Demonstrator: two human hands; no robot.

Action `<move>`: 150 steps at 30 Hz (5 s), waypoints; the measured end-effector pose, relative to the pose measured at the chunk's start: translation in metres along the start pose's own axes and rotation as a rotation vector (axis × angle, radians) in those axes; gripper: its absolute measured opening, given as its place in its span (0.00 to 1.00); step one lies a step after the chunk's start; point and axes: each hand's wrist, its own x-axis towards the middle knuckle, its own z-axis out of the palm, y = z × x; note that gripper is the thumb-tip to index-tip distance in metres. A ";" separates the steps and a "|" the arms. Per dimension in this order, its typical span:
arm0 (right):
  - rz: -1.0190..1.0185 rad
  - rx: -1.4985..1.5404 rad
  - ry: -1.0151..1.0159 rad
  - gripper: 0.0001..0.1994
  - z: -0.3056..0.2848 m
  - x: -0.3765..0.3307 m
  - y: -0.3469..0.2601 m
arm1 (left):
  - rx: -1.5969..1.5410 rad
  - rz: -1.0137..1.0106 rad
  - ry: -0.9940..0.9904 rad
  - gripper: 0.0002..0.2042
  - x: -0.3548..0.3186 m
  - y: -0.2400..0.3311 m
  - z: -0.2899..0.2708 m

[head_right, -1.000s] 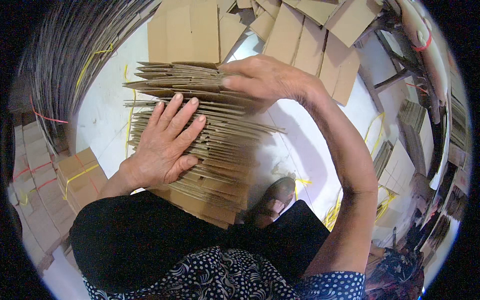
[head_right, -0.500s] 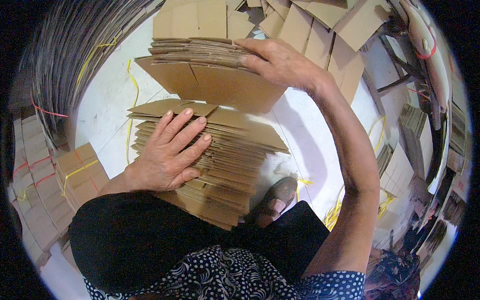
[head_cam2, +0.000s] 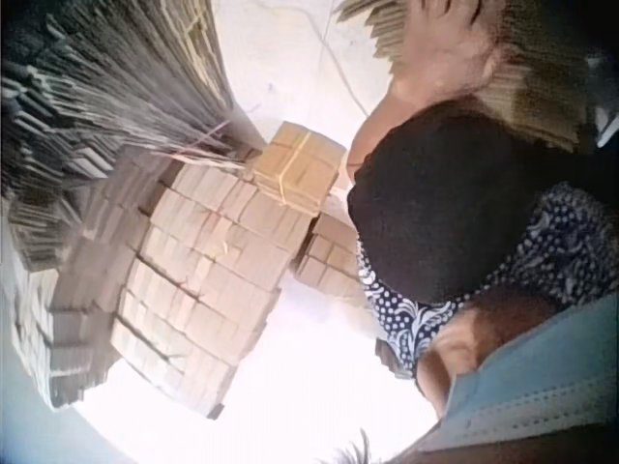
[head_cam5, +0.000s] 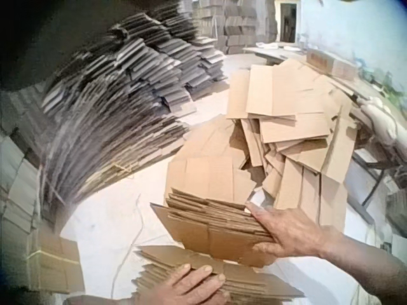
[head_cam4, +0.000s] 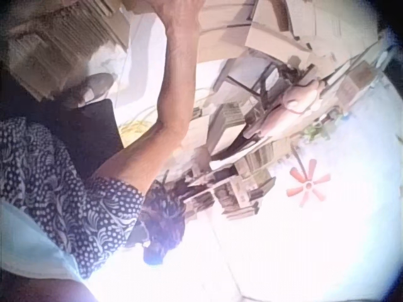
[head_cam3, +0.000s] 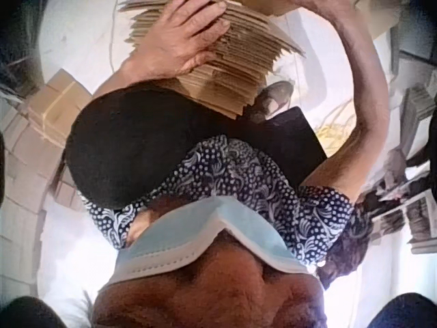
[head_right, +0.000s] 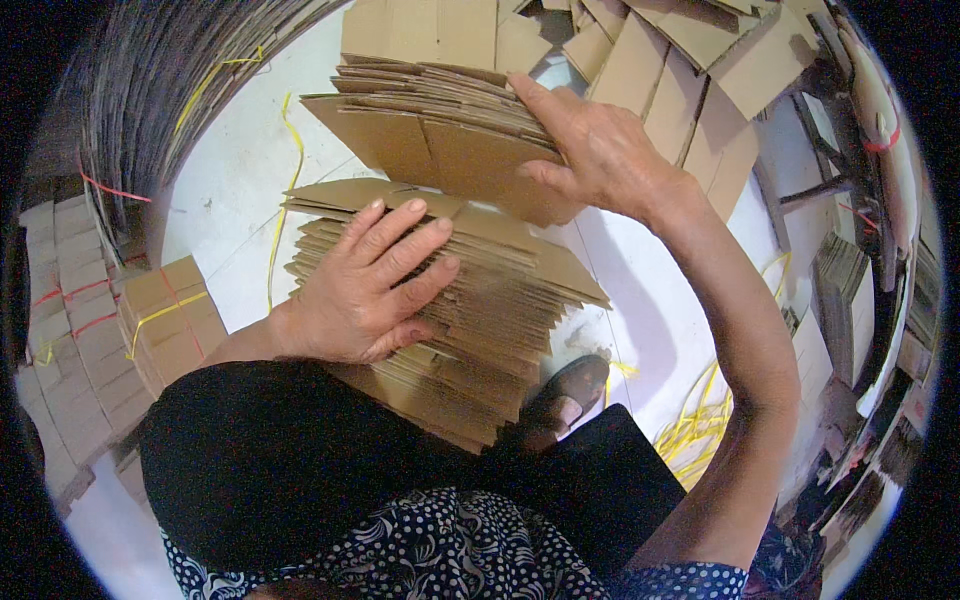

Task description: The person gathers flat cardboard pieces, stacks them, and ties the stacks with yellow and red plastic straps using scissors to cut the straps. The person then places the tied bundles aside and repeats the process with additional cardboard pieces.

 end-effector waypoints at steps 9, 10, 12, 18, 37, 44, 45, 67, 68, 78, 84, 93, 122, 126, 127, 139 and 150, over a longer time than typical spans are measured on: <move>0.011 0.038 0.132 0.34 0.008 0.020 0.042 | 0.007 -0.038 -0.035 0.30 0.001 0.003 0.003; 0.053 0.050 0.111 0.34 0.006 0.024 0.049 | 0.008 -0.040 -0.034 0.31 0.001 0.003 0.003; 0.060 0.042 0.113 0.34 0.010 0.034 0.068 | 0.010 -0.046 -0.029 0.31 0.002 0.004 0.005; 0.082 -0.001 0.226 0.32 0.015 0.033 0.069 | 0.031 -0.067 -0.038 0.31 0.001 0.005 0.002; 0.113 0.860 -0.277 0.24 0.012 -0.006 -0.044 | -0.110 0.028 0.181 0.31 -0.005 -0.006 0.008; 0.226 0.925 -0.251 0.28 0.013 -0.002 -0.036 | -0.060 0.080 0.195 0.31 -0.005 -0.008 0.013; 0.202 0.876 -0.230 0.28 0.012 -0.002 -0.033 | -0.056 0.091 0.188 0.31 -0.001 -0.007 0.012; -0.066 0.333 -0.065 0.24 0.017 0.011 -0.031 | 0.032 -0.021 0.113 0.31 0.010 -0.008 0.002; -0.110 0.366 -0.006 0.23 0.019 0.010 -0.029 | 0.022 -0.042 0.111 0.30 0.012 -0.008 0.002; -0.198 0.452 0.013 0.23 0.026 0.000 -0.030 | -0.032 -0.062 0.108 0.32 0.015 -0.014 0.003; -0.110 0.471 -0.121 0.25 0.013 0.008 -0.036 | -0.044 -0.013 0.262 0.29 0.016 -0.017 0.001; -0.123 0.390 -0.081 0.25 0.016 0.004 -0.035 | -0.044 -0.043 0.162 0.27 0.011 -0.008 -0.004; -0.077 0.293 -0.009 0.19 0.003 -0.015 -0.072 | -0.064 -0.033 0.133 0.27 0.007 -0.007 -0.003; -0.004 0.292 -0.131 0.14 0.012 -0.008 -0.054 | -0.129 0.007 0.144 0.24 0.000 -0.009 -0.002; 0.050 0.265 -0.177 0.13 0.005 -0.010 -0.049 | -0.166 0.026 0.143 0.23 0.000 -0.010 0.000; 0.256 0.889 -0.099 0.14 -0.019 -0.028 0.005 | -0.225 0.071 0.197 0.17 -0.002 -0.013 0.008; 0.212 0.615 -0.092 0.07 0.002 -0.035 0.004 | -0.184 0.059 0.072 0.23 -0.002 -0.014 0.004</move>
